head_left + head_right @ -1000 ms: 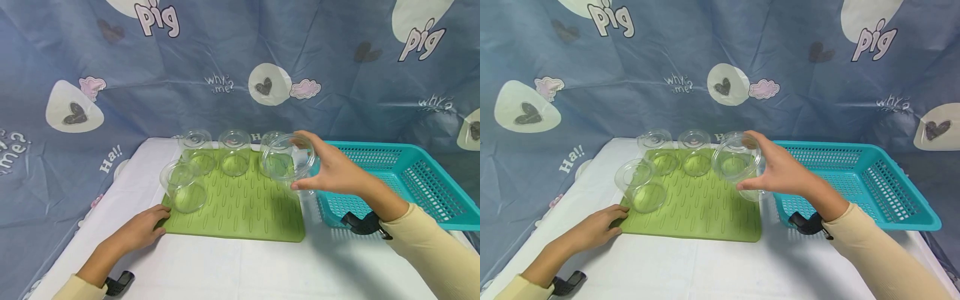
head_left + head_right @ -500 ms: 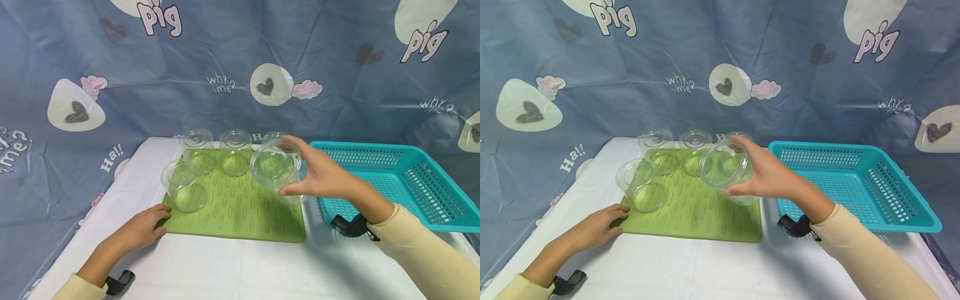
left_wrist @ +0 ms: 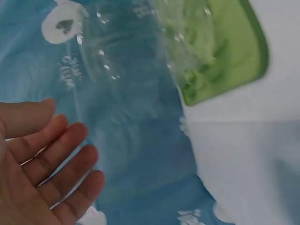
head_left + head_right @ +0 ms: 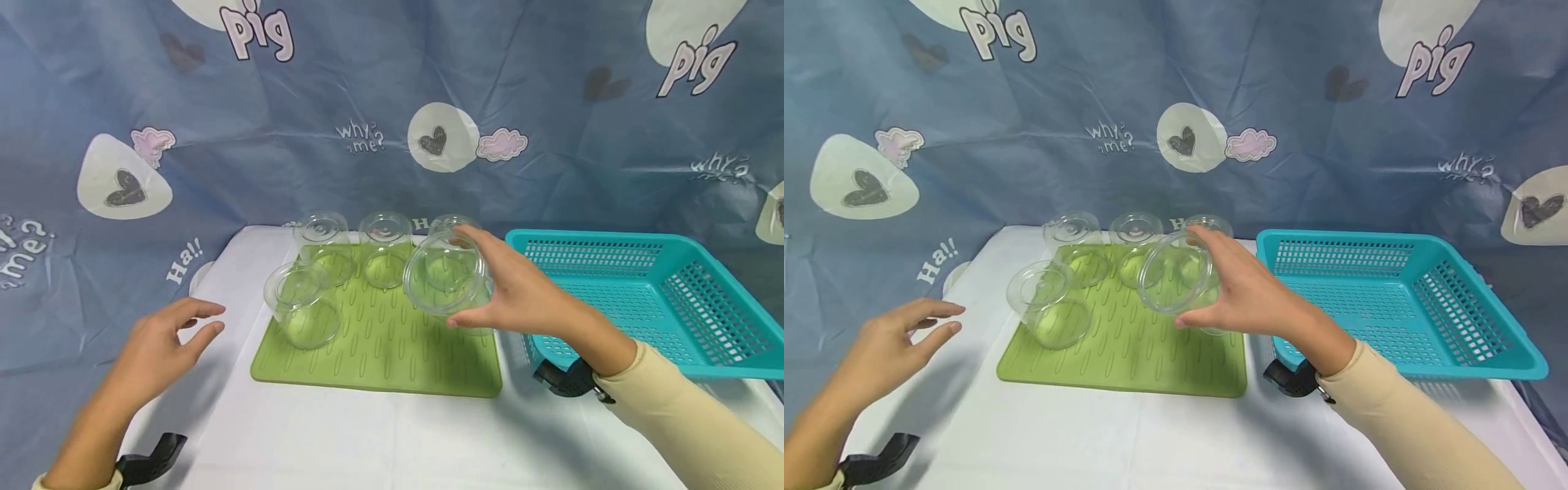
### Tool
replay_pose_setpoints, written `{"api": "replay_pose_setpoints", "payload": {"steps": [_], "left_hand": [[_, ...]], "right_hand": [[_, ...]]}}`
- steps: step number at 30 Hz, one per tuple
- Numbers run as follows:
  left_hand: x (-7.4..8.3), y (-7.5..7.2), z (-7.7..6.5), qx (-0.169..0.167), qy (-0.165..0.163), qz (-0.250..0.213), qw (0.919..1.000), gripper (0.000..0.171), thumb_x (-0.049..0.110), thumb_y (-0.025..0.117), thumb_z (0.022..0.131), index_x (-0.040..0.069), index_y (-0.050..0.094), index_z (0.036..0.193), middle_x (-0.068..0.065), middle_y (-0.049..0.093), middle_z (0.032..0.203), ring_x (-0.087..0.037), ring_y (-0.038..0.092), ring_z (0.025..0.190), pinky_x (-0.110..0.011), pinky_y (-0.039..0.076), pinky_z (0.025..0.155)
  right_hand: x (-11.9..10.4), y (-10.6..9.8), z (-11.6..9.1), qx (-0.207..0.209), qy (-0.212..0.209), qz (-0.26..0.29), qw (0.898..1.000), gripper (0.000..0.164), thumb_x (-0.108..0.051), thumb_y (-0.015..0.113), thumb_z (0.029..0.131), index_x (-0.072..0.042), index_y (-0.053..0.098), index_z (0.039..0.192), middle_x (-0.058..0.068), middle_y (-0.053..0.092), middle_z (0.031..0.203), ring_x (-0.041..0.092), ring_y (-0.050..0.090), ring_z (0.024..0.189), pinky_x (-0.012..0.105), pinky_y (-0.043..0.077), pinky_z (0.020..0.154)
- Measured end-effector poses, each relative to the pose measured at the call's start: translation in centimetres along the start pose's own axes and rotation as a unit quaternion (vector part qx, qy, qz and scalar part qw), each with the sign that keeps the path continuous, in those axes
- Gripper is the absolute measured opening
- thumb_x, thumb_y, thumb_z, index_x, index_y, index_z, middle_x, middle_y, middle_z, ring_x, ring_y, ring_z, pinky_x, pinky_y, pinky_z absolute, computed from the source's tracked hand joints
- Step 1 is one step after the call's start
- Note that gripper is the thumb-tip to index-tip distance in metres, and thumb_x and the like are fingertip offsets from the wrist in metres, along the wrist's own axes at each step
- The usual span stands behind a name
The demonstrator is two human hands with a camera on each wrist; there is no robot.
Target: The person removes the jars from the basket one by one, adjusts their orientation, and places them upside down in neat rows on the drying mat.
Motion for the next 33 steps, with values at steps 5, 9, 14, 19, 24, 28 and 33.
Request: {"api": "replay_pose_setpoints", "payload": {"steps": [5,9,14,19,24,28,33], "left_hand": [[3.0,-0.2,1.9,0.053,0.047,-0.047,0.9964,0.037,-0.003,0.076,0.077,0.009,0.071,0.111,-0.008,0.072,0.107,0.023,0.043,0.094,-0.007,0.041,0.074],[5.5,0.3,3.5,0.073,0.084,-0.093,0.9894,0.039,-0.007,0.074,0.077,0.004,0.070,0.114,-0.009,0.071,0.112,0.012,0.050,0.100,-0.006,0.040,0.085],[8.0,1.7,4.9,0.059,0.121,-0.122,0.9834,0.038,-0.006,0.075,0.079,0.001,0.068,0.116,-0.010,0.069,0.118,-0.017,0.061,0.107,-0.010,0.041,0.094],[10.4,3.3,5.7,0.035,0.157,-0.139,0.9772,0.038,0.000,0.075,0.081,0.001,0.066,0.118,-0.011,0.067,0.123,-0.028,0.060,0.119,-0.026,0.044,0.108],[12.7,4.4,6.2,0.006,0.173,-0.152,0.9731,0.040,0.007,0.074,0.085,0.002,0.064,0.123,-0.011,0.064,0.128,-0.028,0.058,0.124,-0.046,0.048,0.106],[14.3,5.1,6.5,-0.038,0.158,-0.164,0.9731,0.045,0.014,0.073,0.088,0.004,0.059,0.130,-0.010,0.060,0.136,-0.029,0.055,0.130,-0.050,0.047,0.109],[15.8,5.8,6.8,-0.104,0.115,-0.171,0.9730,0.064,0.028,0.071,0.091,0.006,0.045,0.146,-0.010,0.047,0.150,-0.030,0.045,0.141,-0.054,0.041,0.115]], "right_hand": [[-0.3,0.3,0.1,0.006,0.000,-0.014,1.000,0.115,-0.047,0.092,0.063,-0.013,0.030,0.154,0.004,0.045,0.151,0.031,0.045,0.137,0.060,0.042,0.109],[-0.4,0.5,0.2,0.012,-0.005,-0.022,1.000,0.115,-0.048,0.092,0.062,-0.015,0.030,0.153,0.004,0.047,0.148,0.031,0.049,0.131,0.060,0.044,0.105],[-0.7,0.8,0.6,0.016,-0.024,-0.028,0.999,0.117,-0.048,0.092,0.061,-0.013,0.030,0.153,0.006,0.046,0.151,0.030,0.049,0.134,0.058,0.043,0.109],[-1.2,1.5,0.8,0.018,-0.030,-0.039,0.999,0.119,-0.048,0.093,0.061,-0.009,0.029,0.154,0.009,0.042,0.155,0.031,0.044,0.141,0.056,0.039,0.115],[-1.7,2.4,0.9,0.043,-0.035,-0.058,0.997,0.120,-0.050,0.093,0.058,-0.004,0.032,0.151,0.012,0.047,0.150,0.031,0.046,0.139,0.052,0.040,0.116],[-1.8,3.2,1.2,0.068,-0.070,-0.091,0.991,0.114,-0.052,0.092,0.059,-0.003,0.039,0.147,0.013,0.052,0.145,0.031,0.048,0.136,0.052,0.039,0.116],[-2.2,3.9,1.3,0.093,-0.110,-0.127,0.981,0.112,-0.055,0.091,0.059,-0.006,0.041,0.147,0.012,0.054,0.143,0.031,0.050,0.133,0.054,0.040,0.112]]}}
Point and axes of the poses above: each hand's wrist, its own z-axis towards the middle knuckle, its own y-axis out of the palm, x = y × z, the point moved 1 cm from there along z, towards the middle knuckle
